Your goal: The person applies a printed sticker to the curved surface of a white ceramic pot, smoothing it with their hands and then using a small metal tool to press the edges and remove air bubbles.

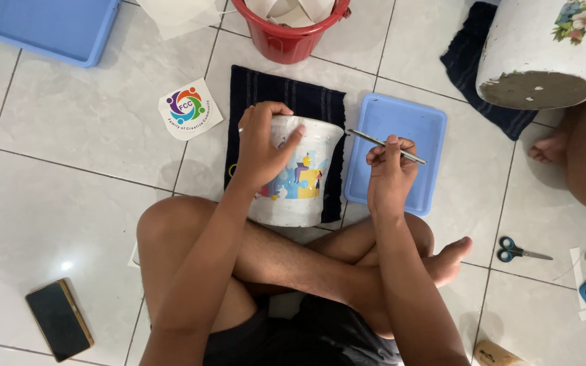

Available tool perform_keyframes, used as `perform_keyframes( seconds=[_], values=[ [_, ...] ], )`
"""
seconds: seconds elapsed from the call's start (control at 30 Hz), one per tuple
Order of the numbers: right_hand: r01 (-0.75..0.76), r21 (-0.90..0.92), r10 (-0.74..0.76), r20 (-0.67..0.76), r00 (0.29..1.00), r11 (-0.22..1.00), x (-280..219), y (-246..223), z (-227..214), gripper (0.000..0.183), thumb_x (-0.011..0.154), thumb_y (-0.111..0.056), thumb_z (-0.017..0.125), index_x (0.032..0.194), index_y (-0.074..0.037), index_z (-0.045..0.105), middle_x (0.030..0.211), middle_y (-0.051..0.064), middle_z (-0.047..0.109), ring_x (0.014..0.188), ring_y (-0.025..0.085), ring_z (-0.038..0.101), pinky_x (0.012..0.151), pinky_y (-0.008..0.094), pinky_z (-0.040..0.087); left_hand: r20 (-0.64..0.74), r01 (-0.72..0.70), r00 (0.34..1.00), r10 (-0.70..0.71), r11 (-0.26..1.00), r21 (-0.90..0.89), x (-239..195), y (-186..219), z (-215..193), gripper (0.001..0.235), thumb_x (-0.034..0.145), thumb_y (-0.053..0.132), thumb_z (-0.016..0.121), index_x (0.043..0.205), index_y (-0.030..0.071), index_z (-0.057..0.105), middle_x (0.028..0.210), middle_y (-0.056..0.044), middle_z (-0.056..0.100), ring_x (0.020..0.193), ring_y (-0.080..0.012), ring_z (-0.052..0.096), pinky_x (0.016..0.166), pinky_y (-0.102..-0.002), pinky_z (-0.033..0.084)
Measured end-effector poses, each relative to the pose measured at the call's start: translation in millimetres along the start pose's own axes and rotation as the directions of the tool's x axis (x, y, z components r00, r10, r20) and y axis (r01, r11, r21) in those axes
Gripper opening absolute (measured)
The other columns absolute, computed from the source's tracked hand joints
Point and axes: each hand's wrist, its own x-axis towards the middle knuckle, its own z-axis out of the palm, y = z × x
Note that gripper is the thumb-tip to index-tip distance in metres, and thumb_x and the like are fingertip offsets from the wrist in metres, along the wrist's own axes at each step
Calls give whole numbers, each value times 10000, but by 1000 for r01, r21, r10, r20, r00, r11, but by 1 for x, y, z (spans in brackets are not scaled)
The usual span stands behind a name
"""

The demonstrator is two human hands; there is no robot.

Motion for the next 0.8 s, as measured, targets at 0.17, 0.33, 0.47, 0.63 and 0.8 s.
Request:
perform_keyframes(
  seconds=[0.17, 0.33, 0.47, 0.63, 0.8],
  values=[
    [-20, -25, 19, -53, 998, 999, -3, -3, 6, 199, 1005, -219, 605, 939, -95, 464, 699, 50, 556, 610, 144, 603, 607, 252, 504, 56, 0, 998, 4, 998, -65, -1, 2, -16, 270, 883, 310, 679, 1069, 163, 550, 968, 1, 549, 1010, -260, 514, 1029, -488, 235],
    [11, -79, -26, -189, 982, 997, 12, -9, -2, 161, 999, -164, 607, 901, -110, 492, 644, 70, 535, 533, 153, 571, 535, 233, 497, 148, -50, 987, 63, 995, -91, 3, 5, -23, 356, 828, 272, 727, 1123, 169, 555, 1020, -3, 564, 1033, -262, 516, 1027, -480, 254],
    [-10, -19, 1, -404, 915, 1000, 35, -7, -37, 149, 994, -189, 569, 879, -157, 480, 633, 46, 549, 502, 141, 570, 500, 246, 518, 150, -31, 988, 36, 999, -36, 2, 1, -14, 353, 823, 237, 720, 1124, 174, 546, 1008, 13, 545, 1018, -221, 486, 1027, -450, 230],
    [-61, 77, 93, -547, 832, 995, 38, -31, -31, 247, 899, -250, 673, 746, -146, 510, 586, 6, 558, 495, 138, 564, 505, 280, 516, 165, 2, 986, 11, 997, -78, 8, 8, -11, 199, 901, 159, 601, 1098, 166, 574, 940, 20, 538, 965, -194, 474, 997, -399, 214],
    [-72, 52, 89, -500, 862, 996, 40, -28, -23, 221, 924, -252, 659, 808, -162, 493, 626, -4, 550, 525, 138, 566, 540, 280, 507, 159, 23, 987, -14, 998, -53, 9, 7, -7, 264, 891, 334, 668, 1086, 187, 568, 943, 34, 539, 971, -186, 476, 1008, -435, 194]
  ],
)
